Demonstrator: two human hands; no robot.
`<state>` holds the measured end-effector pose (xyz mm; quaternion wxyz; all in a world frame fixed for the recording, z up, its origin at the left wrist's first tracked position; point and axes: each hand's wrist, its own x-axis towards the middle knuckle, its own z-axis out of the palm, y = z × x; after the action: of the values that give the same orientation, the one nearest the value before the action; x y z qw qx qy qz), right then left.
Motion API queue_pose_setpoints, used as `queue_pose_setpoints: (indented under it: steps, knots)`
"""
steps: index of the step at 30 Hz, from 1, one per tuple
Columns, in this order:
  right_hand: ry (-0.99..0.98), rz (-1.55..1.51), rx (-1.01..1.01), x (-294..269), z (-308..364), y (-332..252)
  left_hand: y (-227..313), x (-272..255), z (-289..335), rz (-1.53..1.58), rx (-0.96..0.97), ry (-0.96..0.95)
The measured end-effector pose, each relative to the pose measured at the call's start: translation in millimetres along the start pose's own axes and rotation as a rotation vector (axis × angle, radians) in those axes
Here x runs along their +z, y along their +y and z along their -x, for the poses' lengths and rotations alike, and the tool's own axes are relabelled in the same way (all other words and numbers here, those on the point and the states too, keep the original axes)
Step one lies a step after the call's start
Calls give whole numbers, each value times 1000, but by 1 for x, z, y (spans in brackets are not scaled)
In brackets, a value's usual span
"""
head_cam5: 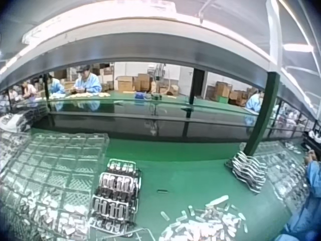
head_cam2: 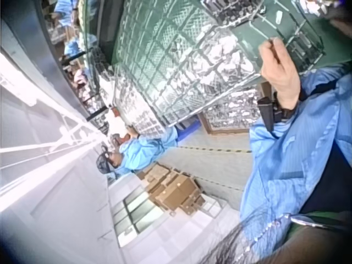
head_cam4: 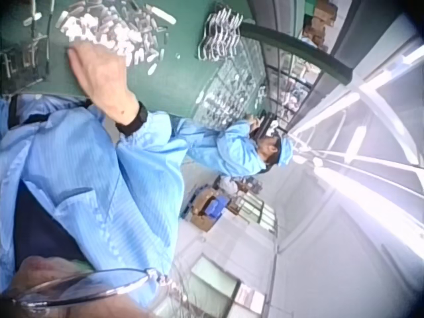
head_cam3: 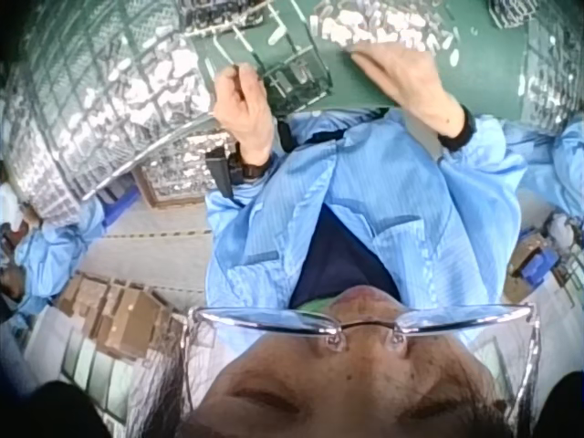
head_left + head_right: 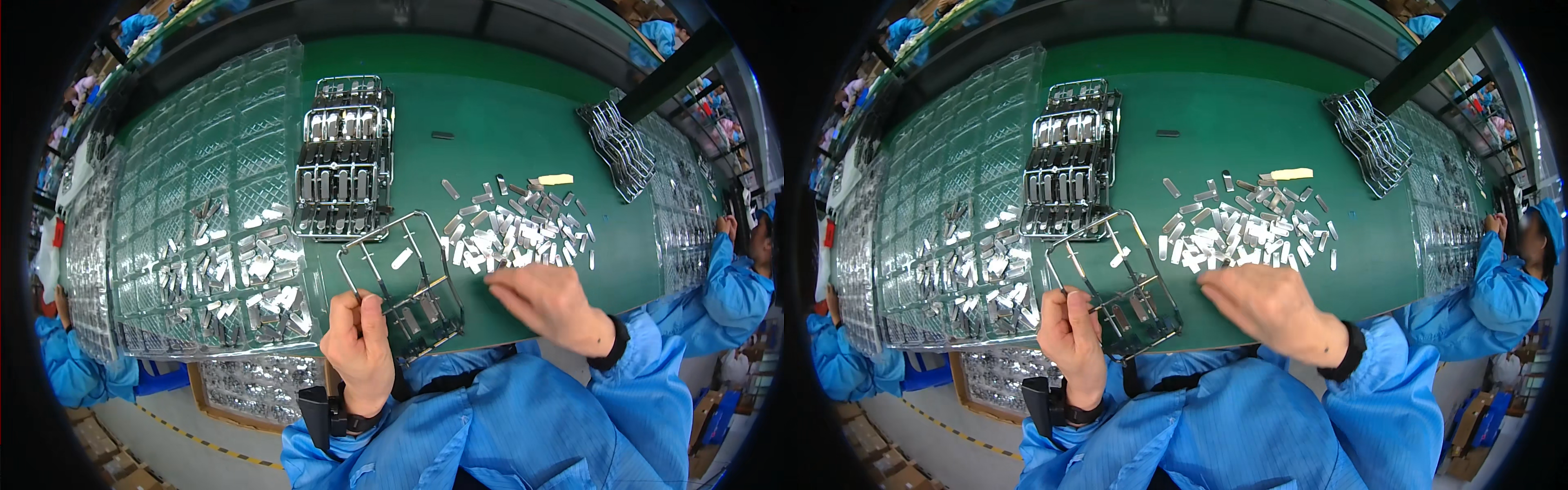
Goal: The recorder is assembling small silver metal components into a rectangular metal frame at a factory workstation.
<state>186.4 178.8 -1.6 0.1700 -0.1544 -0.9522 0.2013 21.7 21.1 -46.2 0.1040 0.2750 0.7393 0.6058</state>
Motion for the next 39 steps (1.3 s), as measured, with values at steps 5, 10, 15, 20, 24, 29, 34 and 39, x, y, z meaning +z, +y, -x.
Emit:
queue_pose_setpoints:
  steps: [5, 10, 15, 20, 24, 29, 34, 39]
  knots:
    - [35, 40, -183, 14, 4, -25, 4, 5, 0, 107, -94, -36]
    - [5, 15, -172, 21, 7, -24, 7, 4, 0, 131, -168, -52]
    - [1, 9, -122, 20, 6, -25, 2, 7, 1, 96, -167, -65]
    - [44, -49, -133, 21, 1, -24, 2, 13, 0, 108, -94, -104]
    - [-7, 97, -229, 17, -4, -29, 6, 12, -2, 110, -136, -103]
    - [-44, 343, -366, 18, -4, -32, 7, 11, -2, 63, -88, -117]
    - [-38, 444, -457, 18, -9, -27, 8, 10, -4, 13, -32, -140]
    - [-38, 48, -186, 19, -14, -28, 8, 12, -1, -89, 33, -78]
